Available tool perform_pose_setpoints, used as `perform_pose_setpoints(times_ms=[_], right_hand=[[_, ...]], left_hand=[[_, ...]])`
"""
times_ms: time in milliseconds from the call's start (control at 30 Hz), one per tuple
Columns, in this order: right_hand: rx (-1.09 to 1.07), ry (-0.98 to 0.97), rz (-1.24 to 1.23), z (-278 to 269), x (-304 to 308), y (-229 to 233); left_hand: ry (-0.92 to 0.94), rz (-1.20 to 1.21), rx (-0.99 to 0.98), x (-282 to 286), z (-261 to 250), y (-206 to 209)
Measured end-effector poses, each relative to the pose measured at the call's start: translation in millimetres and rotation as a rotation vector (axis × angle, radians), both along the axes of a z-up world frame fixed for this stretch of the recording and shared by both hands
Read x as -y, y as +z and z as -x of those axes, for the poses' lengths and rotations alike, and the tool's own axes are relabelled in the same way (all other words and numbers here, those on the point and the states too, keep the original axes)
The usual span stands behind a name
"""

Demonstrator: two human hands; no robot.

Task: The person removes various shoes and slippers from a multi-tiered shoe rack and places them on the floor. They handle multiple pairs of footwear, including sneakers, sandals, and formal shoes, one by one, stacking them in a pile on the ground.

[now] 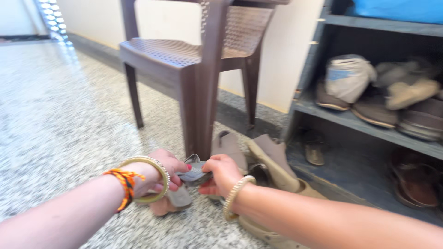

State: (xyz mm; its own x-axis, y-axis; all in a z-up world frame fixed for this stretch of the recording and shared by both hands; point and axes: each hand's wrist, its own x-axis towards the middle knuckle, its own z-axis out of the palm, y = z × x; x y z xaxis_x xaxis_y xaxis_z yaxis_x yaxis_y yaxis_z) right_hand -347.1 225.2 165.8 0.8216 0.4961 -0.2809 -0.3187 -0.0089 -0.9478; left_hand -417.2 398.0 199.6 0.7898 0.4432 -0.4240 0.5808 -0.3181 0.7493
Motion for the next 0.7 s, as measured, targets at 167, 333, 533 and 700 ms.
perform_pose_setpoints(times_ms=[167,333,533,700], right_hand=[[-0.037,0.016,-0.035,-22,-93,-68],[0.123,0.143,0.381,-15,-101,-103],[0.25,0.202,0.398,-17,-43,-78],[0.467,0.172,0.444,-60,57,-39]], left_hand=[[0.035,-0.586,0.049,-63,-23,-84],[-0.062,-0.633,-0.108,-58,-7,-108],[-0.352,-0.951,0.064,14,-3,-85],[-0.469,-0.915,0.405,95,-46,-63]])
